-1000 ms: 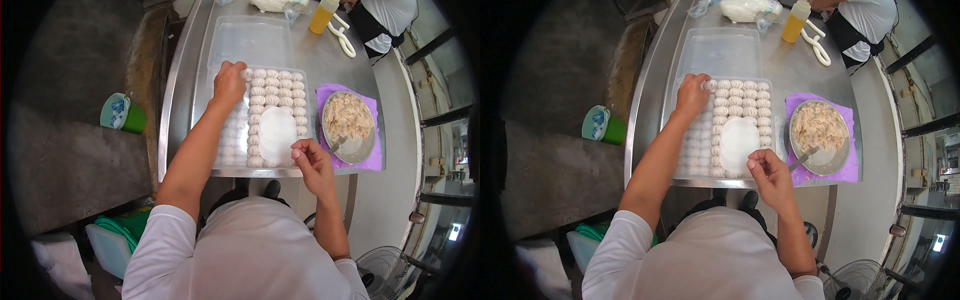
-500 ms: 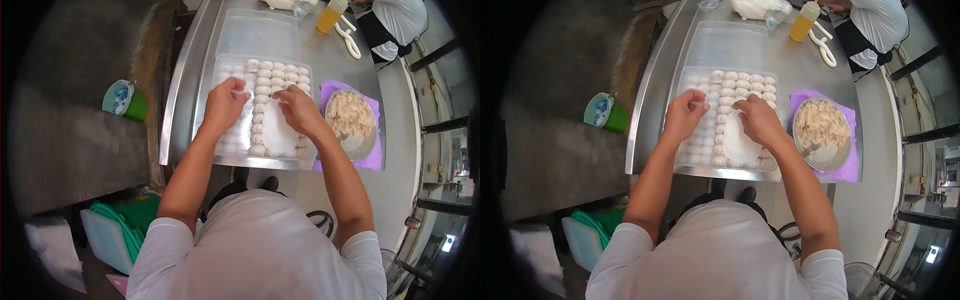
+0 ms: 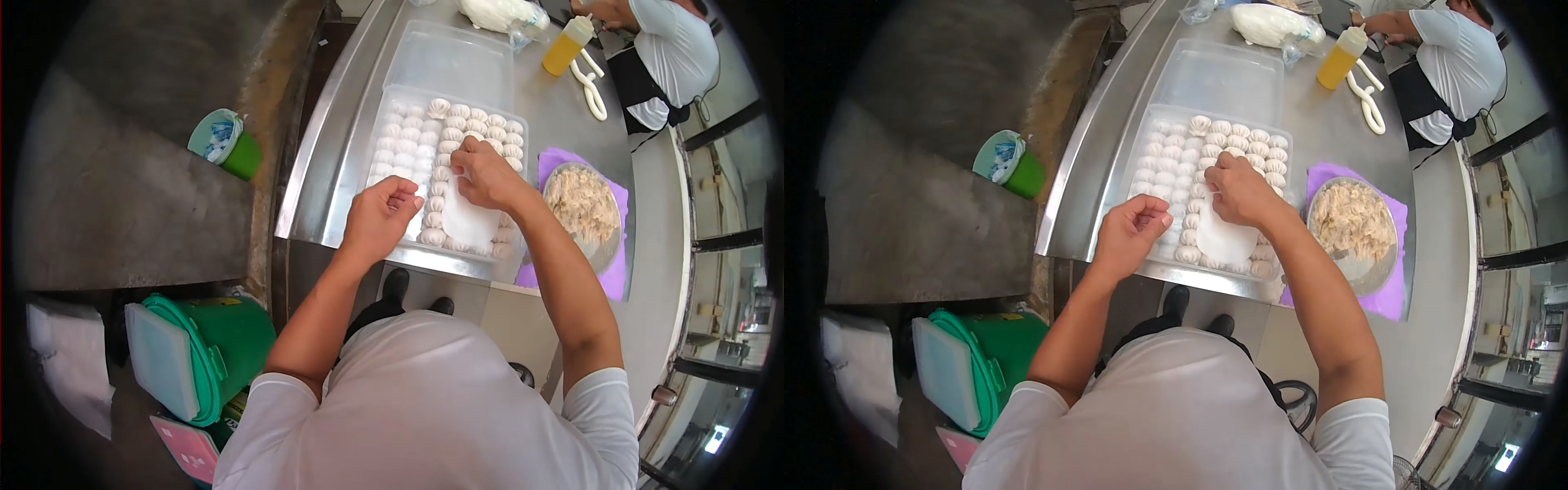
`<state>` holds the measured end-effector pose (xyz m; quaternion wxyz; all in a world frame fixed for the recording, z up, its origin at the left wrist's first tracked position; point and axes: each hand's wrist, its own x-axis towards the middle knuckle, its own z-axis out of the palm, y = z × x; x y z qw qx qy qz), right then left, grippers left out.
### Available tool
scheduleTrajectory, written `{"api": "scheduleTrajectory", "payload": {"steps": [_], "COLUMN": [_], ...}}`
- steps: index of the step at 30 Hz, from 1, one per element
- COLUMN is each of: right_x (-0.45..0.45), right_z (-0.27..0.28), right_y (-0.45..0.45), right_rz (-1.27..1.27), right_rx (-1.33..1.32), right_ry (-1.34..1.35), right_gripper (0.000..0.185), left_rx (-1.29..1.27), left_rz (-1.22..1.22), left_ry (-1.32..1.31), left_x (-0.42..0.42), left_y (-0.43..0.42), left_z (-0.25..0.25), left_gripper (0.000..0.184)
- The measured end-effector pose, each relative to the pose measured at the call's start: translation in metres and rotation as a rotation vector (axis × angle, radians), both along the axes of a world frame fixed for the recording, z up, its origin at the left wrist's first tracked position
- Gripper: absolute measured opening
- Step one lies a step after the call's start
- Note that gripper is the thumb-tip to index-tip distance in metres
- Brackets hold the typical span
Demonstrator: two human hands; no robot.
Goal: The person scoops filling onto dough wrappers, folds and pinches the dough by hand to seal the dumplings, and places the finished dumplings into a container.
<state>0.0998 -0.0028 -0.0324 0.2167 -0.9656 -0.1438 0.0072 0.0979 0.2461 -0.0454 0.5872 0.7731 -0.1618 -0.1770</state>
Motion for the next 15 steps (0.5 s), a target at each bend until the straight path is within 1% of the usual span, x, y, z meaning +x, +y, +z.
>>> {"api": "scheduleTrajectory", "payload": {"steps": [2, 3, 4, 5, 6, 7, 8, 9, 10, 11, 12, 13, 14, 15], "right_x": [-0.002, -0.005, -0.008, -0.013, -0.018, -0.024, -0.029, -0.034, -0.034, -0.034, -0.034, -0.038, -0.040, -0.042], "right_z": [0.004, 0.008, 0.013, 0.018, 0.029, 0.045, 0.054, 0.057, 0.051, 0.037, 0.030, 0.044, 0.048, 0.051], "right_y": [-0.002, -0.004, -0.007, -0.008, -0.006, -0.005, -0.005, -0.009, -0.017, -0.028, -0.034, -0.036, -0.042, -0.050], "right_rz": [0.070, 0.074, 0.083, 0.094, 0.102, -0.009, -0.120, -0.155, -0.147, -0.120, -0.095, -0.185, -0.185, -0.188], "right_rx": [-0.037, -0.037, 0.055, 0.149, 0.150, 0.230, 0.308, 0.373, 0.370, 0.421, 0.472, 0.556, 0.557, 0.604], "right_ry": [-0.036, -0.042, -0.038, -0.029, -0.030, 0.101, 0.232, 0.252, 0.246, 0.104, -0.038, 0.148, 0.140, 0.176], "right_gripper": [0.015, 0.015, 0.014, 0.012, 0.012, 0.012, 0.012, 0.017, 0.017, 0.022, 0.027, 0.029, 0.029, 0.026], "left_rx": [0.005, -0.038, -0.038, -0.098, -0.159, -0.103, -0.103, -0.090, -0.078, -0.153, -0.153, -0.204, -0.255, -0.200], "left_rz": [0.134, 0.050, 0.055, 0.027, 0.001, -0.050, -0.046, -0.104, -0.161, -0.203, -0.201, -0.188, -0.178, -0.086], "left_ry": [-0.102, 0.020, 0.015, 0.077, 0.137, 0.171, 0.166, 0.254, 0.340, 0.368, 0.363, 0.472, 0.580, 0.505], "left_x": [-0.012, -0.013, -0.013, -0.015, -0.016, -0.014, -0.015, -0.017, -0.017, -0.015, -0.008, 0.001, 0.008, 0.008], "left_y": [-0.005, -0.004, -0.007, -0.013, -0.019, -0.025, -0.033, -0.040, -0.044, -0.045, -0.040, -0.032, -0.029, -0.031], "left_z": [-0.007, -0.009, -0.012, -0.015, -0.017, -0.017, -0.017, -0.016, -0.015, -0.017, -0.017, -0.015, -0.014, -0.007], "left_gripper": [0.040, 0.062, 0.062, 0.071, 0.082, 0.091, 0.091, 0.092, 0.093, 0.096, 0.096, 0.092, 0.089, 0.089]}}
